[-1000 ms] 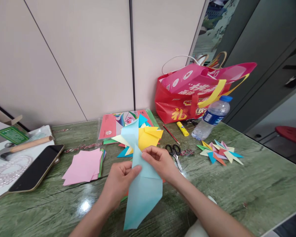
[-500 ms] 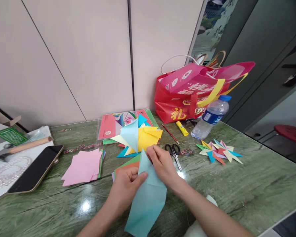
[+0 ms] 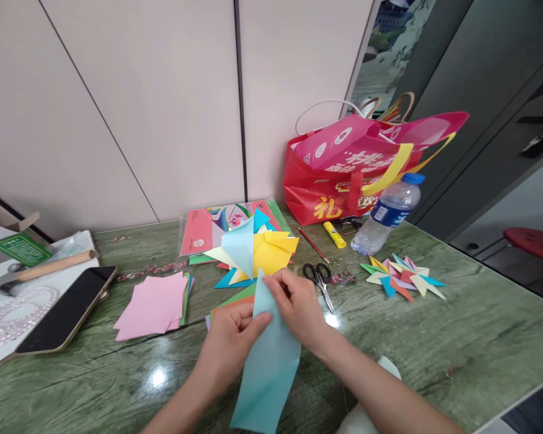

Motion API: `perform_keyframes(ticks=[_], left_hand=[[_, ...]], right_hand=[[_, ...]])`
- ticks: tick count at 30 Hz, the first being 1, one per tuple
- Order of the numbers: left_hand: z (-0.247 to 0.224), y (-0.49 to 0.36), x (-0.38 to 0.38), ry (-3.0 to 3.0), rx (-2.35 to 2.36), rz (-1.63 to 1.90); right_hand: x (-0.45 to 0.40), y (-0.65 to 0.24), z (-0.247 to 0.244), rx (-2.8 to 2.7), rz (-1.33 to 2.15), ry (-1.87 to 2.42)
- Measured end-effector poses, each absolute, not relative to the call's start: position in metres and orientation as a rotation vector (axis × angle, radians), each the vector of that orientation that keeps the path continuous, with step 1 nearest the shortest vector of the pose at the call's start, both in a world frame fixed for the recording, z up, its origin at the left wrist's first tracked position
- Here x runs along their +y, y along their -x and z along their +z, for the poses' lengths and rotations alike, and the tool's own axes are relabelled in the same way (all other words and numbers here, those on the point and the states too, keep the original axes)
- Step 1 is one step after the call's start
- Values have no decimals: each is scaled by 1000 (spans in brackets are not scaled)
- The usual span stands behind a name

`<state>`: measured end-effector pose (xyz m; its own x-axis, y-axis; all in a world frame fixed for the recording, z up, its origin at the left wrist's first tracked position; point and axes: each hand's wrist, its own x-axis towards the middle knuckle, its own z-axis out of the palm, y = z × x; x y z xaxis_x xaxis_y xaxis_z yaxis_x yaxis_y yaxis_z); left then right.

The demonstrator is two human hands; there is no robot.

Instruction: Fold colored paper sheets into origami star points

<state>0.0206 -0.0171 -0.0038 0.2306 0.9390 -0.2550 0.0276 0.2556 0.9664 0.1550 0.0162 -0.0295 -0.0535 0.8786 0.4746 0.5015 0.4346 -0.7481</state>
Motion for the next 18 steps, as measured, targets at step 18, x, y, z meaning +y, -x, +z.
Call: perform_keyframes(ticks=[18], left_hand=[[-8,-22,-18,-1188,1162,707]], right_hand=[[18,-158,-26,-1649,580,1188]])
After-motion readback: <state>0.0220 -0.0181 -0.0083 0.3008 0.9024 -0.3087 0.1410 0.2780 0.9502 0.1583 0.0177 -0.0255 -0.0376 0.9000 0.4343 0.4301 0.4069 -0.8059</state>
